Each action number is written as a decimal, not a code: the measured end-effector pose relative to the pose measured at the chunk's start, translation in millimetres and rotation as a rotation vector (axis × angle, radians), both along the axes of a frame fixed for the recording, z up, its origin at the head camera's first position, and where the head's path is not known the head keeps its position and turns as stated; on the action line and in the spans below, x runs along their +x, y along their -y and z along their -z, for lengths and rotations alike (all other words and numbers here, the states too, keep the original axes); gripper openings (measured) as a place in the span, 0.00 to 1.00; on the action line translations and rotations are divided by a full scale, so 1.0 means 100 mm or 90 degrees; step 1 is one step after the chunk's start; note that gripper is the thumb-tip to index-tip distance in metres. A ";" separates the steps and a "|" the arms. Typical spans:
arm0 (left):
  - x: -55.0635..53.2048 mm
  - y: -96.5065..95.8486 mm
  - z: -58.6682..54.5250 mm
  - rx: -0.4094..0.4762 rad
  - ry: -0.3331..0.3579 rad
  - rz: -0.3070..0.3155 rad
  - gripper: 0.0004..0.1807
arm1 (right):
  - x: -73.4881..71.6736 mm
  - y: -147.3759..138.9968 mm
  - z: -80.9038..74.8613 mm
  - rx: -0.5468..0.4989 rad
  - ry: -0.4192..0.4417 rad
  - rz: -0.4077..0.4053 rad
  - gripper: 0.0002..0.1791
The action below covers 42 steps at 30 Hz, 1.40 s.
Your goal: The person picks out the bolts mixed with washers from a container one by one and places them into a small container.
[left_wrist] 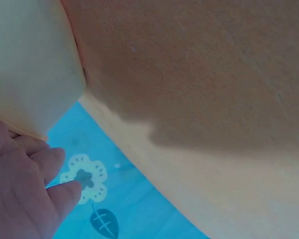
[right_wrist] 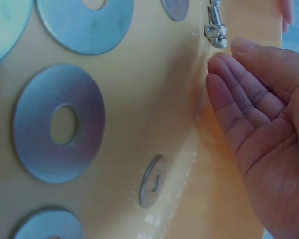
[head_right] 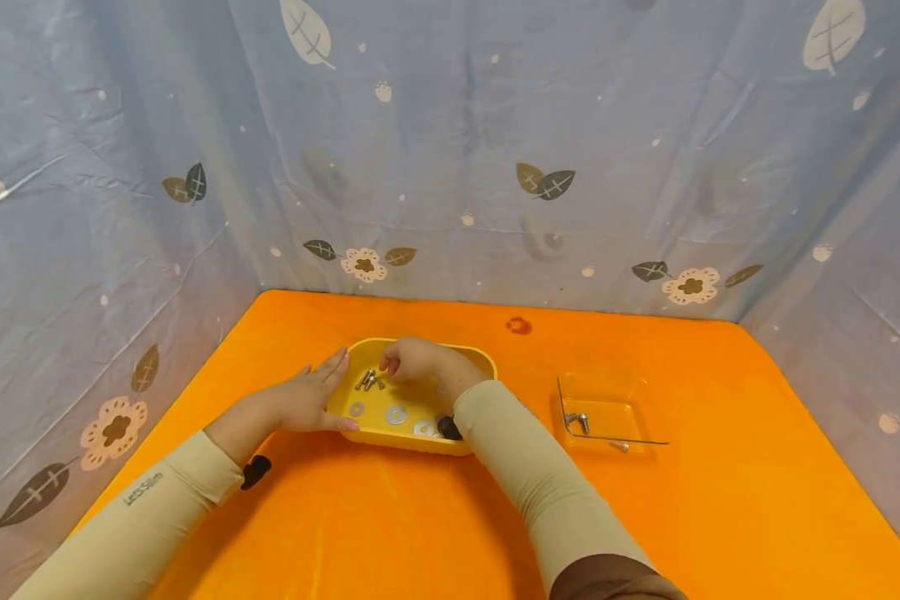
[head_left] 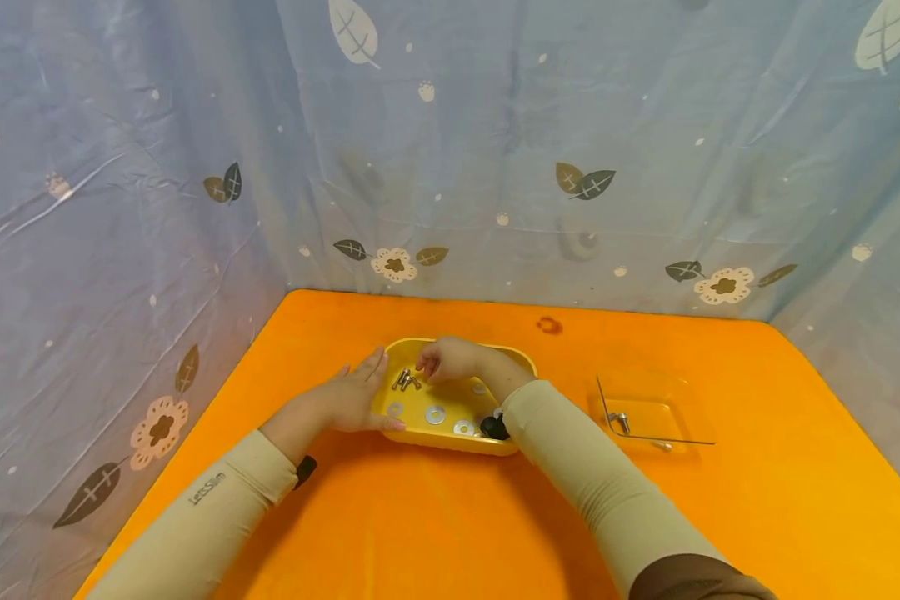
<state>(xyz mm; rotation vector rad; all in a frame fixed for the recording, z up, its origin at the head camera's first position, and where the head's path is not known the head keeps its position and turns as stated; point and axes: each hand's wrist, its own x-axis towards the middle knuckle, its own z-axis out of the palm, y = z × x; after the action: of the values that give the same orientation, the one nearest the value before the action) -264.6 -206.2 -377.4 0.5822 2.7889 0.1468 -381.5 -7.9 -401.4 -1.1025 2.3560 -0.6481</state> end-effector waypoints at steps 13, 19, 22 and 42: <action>0.00 -0.02 0.02 0.000 -0.007 0.006 0.67 | 0.03 0.00 0.08 -0.010 -0.009 -0.007 0.18; 0.00 0.00 0.03 0.001 -0.010 0.002 0.67 | 0.07 0.02 0.08 -0.016 0.026 0.011 0.18; 0.00 0.00 0.04 0.002 -0.014 0.005 0.67 | 0.08 0.04 0.09 -0.003 0.030 0.014 0.19; 0.01 -0.01 0.05 0.003 -0.013 0.007 0.66 | 0.10 0.08 0.18 0.022 -0.024 -0.007 0.17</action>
<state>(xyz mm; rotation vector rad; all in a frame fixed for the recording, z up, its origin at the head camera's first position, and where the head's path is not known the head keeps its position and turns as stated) -263.1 -204.9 -382.6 0.6035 2.8059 0.1466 -371.3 -16.0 -419.2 -1.1204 2.3829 -0.5855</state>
